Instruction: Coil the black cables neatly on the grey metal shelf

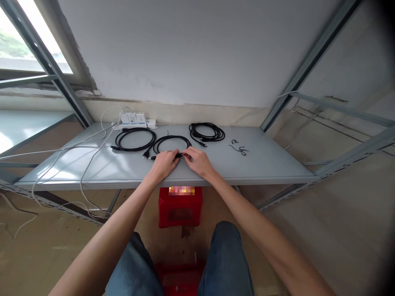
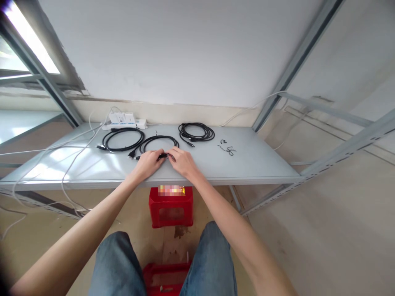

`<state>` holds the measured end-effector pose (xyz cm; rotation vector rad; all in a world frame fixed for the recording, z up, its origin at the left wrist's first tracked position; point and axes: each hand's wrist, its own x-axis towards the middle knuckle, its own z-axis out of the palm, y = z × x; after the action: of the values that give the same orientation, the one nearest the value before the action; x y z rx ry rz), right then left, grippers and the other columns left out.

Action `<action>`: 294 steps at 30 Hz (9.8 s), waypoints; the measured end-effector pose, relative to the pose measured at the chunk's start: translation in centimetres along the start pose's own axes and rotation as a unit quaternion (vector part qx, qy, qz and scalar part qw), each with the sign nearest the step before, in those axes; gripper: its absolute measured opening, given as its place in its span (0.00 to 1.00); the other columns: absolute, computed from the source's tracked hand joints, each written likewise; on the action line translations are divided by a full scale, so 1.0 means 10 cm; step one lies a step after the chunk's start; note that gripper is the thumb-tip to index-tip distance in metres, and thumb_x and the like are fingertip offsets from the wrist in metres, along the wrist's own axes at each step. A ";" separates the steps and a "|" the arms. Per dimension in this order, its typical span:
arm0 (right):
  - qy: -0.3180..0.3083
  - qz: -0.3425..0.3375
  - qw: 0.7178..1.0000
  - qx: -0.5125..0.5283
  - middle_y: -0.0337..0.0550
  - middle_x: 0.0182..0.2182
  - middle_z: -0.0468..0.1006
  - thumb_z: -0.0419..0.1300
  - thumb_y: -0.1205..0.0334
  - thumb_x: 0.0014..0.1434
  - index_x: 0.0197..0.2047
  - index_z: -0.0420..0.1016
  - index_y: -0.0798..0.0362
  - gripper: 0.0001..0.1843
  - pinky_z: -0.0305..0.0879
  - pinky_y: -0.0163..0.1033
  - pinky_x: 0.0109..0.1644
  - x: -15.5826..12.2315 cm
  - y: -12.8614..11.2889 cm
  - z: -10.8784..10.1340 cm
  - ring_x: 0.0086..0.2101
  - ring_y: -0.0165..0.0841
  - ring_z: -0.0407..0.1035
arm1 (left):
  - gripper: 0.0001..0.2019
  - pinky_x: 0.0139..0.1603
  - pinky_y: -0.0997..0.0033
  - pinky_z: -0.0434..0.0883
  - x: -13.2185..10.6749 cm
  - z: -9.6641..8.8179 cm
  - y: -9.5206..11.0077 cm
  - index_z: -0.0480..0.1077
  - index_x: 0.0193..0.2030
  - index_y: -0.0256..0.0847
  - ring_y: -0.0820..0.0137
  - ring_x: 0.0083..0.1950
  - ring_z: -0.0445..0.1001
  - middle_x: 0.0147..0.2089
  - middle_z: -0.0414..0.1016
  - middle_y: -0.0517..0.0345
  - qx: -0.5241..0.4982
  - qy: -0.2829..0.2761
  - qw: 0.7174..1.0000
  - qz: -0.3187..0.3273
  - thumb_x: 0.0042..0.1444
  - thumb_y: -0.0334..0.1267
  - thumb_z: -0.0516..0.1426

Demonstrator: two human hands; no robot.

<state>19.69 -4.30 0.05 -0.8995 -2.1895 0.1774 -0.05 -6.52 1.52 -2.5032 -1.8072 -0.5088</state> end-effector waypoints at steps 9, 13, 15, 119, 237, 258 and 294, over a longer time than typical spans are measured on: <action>-0.010 -0.023 0.999 0.036 0.45 0.42 0.81 0.56 0.70 0.68 0.53 0.80 0.51 0.15 0.70 0.38 0.45 -0.01 -0.02 -0.01 0.35 0.33 0.73 | 0.10 0.46 0.63 0.70 -0.01 -0.02 -0.01 0.75 0.51 0.43 0.54 0.50 0.81 0.47 0.84 0.45 -0.018 0.004 1.000 0.009 0.70 0.38 0.53; -0.028 -0.023 0.998 0.052 0.43 0.41 0.80 0.60 0.69 0.64 0.52 0.78 0.51 0.14 0.69 0.38 0.44 0.00 -0.04 -0.02 0.36 0.33 0.73 | 0.10 0.48 0.62 0.70 0.00 -0.01 -0.03 0.76 0.51 0.43 0.54 0.51 0.80 0.48 0.83 0.46 -0.033 0.007 0.999 0.011 0.69 0.36 0.54; -0.040 -0.022 0.997 0.055 0.43 0.41 0.80 0.63 0.67 0.63 0.52 0.77 0.50 0.14 0.69 0.38 0.44 0.00 -0.04 -0.02 0.37 0.34 0.73 | 0.10 0.48 0.63 0.70 0.00 -0.01 -0.03 0.76 0.50 0.42 0.55 0.51 0.80 0.49 0.83 0.45 -0.038 0.005 0.999 0.010 0.69 0.36 0.54; -0.086 0.076 0.964 -0.239 0.50 0.44 0.82 0.45 0.57 0.81 0.50 0.75 0.53 0.18 0.56 0.39 0.38 0.06 -0.25 -0.04 0.41 0.39 0.75 | 0.16 0.49 0.59 0.70 0.04 0.01 0.06 0.69 0.55 0.37 0.51 0.49 0.82 0.46 0.83 0.37 0.084 -0.050 0.995 0.010 0.77 0.39 0.43; -0.008 0.047 0.998 -0.033 0.45 0.44 0.83 0.54 0.67 0.72 0.70 0.64 0.49 0.25 0.70 0.40 0.46 0.00 -0.06 0.02 0.41 0.39 0.78 | 0.20 0.44 0.62 0.68 -0.01 -0.03 0.07 0.68 0.55 0.40 0.52 0.45 0.83 0.45 0.83 0.41 0.016 -0.004 1.000 0.023 0.78 0.45 0.39; 0.010 -0.013 0.996 -0.082 0.51 0.50 0.78 0.54 0.70 0.68 0.56 0.70 0.52 0.15 0.68 0.43 0.51 0.00 -0.07 0.01 0.46 0.41 0.73 | 0.20 0.42 0.63 0.67 -0.02 -0.03 0.06 0.68 0.53 0.40 0.53 0.44 0.83 0.43 0.83 0.43 0.021 0.014 1.000 0.012 0.78 0.45 0.38; -0.055 -0.077 0.966 -0.239 0.48 0.44 0.75 0.51 0.73 0.75 0.48 0.73 0.53 0.11 0.55 0.40 0.34 -0.05 -0.17 -0.01 0.42 0.36 0.70 | 0.19 0.44 0.62 0.69 -0.03 -0.04 0.04 0.77 0.49 0.41 0.52 0.46 0.83 0.43 0.85 0.43 -0.004 -0.029 0.999 0.042 0.75 0.40 0.45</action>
<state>19.06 -5.91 0.53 -0.9854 -2.4420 -0.4037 0.18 -6.97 1.91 -2.6112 -1.7122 -0.4459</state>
